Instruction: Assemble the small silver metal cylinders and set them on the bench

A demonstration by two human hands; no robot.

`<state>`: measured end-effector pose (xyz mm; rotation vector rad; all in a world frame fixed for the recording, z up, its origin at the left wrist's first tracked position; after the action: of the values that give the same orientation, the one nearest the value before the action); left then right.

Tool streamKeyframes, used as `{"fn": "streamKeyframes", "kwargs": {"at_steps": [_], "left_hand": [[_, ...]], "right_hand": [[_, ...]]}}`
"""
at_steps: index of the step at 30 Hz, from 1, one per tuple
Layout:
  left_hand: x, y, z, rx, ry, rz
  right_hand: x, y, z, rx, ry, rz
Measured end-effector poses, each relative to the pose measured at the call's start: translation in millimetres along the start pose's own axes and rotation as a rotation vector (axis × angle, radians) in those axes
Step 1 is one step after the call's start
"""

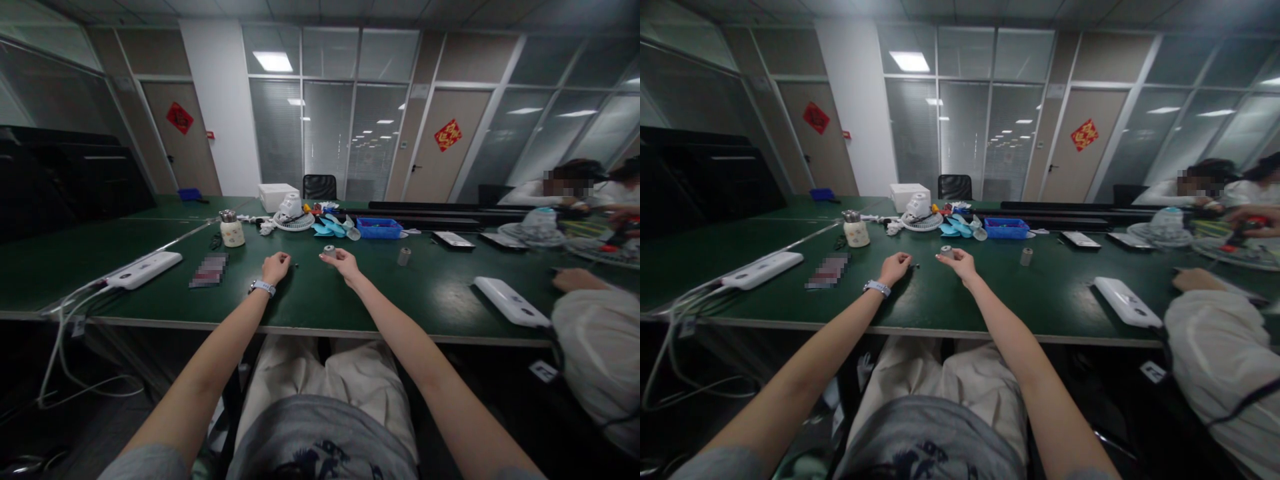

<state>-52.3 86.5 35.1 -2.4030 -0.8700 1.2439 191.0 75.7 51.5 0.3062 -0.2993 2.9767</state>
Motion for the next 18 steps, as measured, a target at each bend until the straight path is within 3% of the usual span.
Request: {"fn": "streamKeyframes", "kwargs": {"at_steps": [4, 7, 9, 13, 15, 18], "left_hand": [[0.4, -1.0, 0.7, 0.003, -0.005, -0.004], [-0.1, -0.8, 0.7, 0.000, -0.004, -0.001], [-0.4, -0.4, 0.2, -0.002, 0.000, 0.003], [0.3, -0.1, -1.2, 0.007, 0.005, 0.008], [1.0, -0.4, -0.9, 0.008, 0.001, 0.008], [1.5, -0.8, 0.9, -0.001, -0.006, 0.005]], "right_hand": [[-2.3, -3.9, 7.2, -0.163, 0.135, -0.036], [-22.2, -17.6, 18.4, -0.282, 0.186, -0.111], [-57.3, -27.2, 37.0, -0.442, 0.273, -0.253], [-152.8, -29.3, 76.3, -0.764, 0.602, -0.585], [-205.4, -28.3, 83.9, -0.771, 0.730, -0.745], [-274.3, -25.8, 83.8, -0.651, 0.847, -0.956]]}}
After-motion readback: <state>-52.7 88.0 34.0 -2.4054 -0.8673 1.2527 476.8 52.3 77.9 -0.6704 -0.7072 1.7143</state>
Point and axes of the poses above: each hand's wrist, its own y-axis away from the middle knuckle, its own x-axis out of the palm, z = x × y, the point moved 10 cm from there along -y, towards the middle knuckle, and after that the axes turned 14 degrees about -z, right-handed, at the moved point
